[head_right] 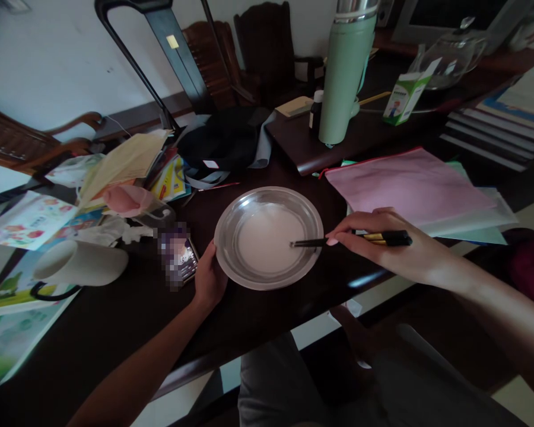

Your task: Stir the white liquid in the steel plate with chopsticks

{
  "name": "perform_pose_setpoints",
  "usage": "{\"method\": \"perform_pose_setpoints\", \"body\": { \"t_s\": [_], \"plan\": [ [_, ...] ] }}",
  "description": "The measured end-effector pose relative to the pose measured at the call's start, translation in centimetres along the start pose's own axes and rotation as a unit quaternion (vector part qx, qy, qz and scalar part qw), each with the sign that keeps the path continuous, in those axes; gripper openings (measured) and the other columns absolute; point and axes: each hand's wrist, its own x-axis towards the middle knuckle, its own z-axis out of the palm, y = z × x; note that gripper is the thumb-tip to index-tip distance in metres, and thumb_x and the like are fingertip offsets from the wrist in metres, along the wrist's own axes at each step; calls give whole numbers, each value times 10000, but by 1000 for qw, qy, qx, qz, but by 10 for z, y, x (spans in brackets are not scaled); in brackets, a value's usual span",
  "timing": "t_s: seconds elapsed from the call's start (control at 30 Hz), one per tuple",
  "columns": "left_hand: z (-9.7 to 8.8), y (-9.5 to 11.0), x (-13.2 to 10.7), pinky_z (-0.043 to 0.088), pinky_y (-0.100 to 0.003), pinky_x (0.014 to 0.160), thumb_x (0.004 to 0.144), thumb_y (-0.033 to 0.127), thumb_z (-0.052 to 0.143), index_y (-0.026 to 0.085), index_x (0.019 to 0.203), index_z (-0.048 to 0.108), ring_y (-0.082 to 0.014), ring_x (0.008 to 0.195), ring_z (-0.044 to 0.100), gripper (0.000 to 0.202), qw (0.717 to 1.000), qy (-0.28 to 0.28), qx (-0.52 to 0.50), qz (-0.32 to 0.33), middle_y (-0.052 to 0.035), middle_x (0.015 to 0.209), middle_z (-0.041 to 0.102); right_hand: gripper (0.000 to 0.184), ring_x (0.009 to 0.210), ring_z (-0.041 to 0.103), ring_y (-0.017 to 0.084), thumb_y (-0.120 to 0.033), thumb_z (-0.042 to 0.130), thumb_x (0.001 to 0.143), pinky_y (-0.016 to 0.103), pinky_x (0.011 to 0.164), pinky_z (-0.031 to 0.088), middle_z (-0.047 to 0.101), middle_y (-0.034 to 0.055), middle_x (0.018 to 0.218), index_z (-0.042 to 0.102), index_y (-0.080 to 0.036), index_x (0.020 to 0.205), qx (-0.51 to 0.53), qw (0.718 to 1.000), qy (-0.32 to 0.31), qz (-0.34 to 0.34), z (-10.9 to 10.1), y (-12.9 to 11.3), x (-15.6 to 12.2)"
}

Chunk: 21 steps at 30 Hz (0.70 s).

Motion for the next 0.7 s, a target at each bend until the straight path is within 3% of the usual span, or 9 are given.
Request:
{"method": "perform_pose_setpoints", "body": {
  "t_s": [0.07, 0.13, 0.33, 0.43, 0.53, 0.7],
  "plan": [
    [1, 0, 0, 553, -473, 1162, 904, 510, 748, 238, 1116, 830, -322, 1300, 725, 355, 1000, 4, 0, 1, -69, 1253, 834, 393, 904, 812, 294, -670, 566, 1049, 484, 766, 596, 871, 2, 983, 847, -406, 969, 33, 998, -58, -7, 0, -5, -1],
    [2, 0, 0, 561, -469, 1154, 891, 512, 764, 240, 1106, 834, -323, 1298, 726, 354, 1000, 11, -3, -2, -65, 1251, 836, 332, 932, 821, 266, -602, 596, 1060, 459, 812, 603, 875, -10, 1016, 850, -396, 1006, 65, 994, -87, -26, 9, -9, 0],
    [2, 0, 0, 557, -495, 1165, 885, 521, 766, 238, 1078, 830, -343, 1322, 717, 348, 1000, 7, 1, 1, -74, 1225, 840, 252, 1085, 805, 253, -467, 588, 1088, 503, 931, 504, 865, 13, 1209, 804, -351, 1147, 71, 992, -69, -82, 62, -6, 16],
    [2, 1, 0, 554, -499, 1168, 890, 518, 762, 238, 1082, 826, -348, 1332, 710, 345, 1000, 1, 1, 0, -77, 1236, 836, 241, 1140, 792, 275, -446, 581, 1085, 540, 973, 479, 854, 13, 1260, 792, -350, 1151, 42, 995, -39, -84, 74, 1, 29],
    [2, 2, -1, 544, -495, 1176, 893, 509, 759, 238, 1080, 831, -347, 1327, 709, 337, 1000, -4, -3, 4, -74, 1239, 836, 211, 1146, 790, 279, -424, 599, 1074, 523, 963, 492, 862, 0, 1213, 794, -361, 1128, 22, 997, -4, -73, 66, 5, 37],
    [1, 2, 0, 545, -488, 1173, 874, 501, 785, 238, 1075, 834, -336, 1291, 727, 335, 1000, 5, -16, -6, -64, 1211, 844, 224, 949, 810, 264, -485, 617, 1067, 518, 921, 513, 876, -4, 1095, 804, -360, 1074, -2, 998, 39, -48, 30, 4, 23]
  ]
}}
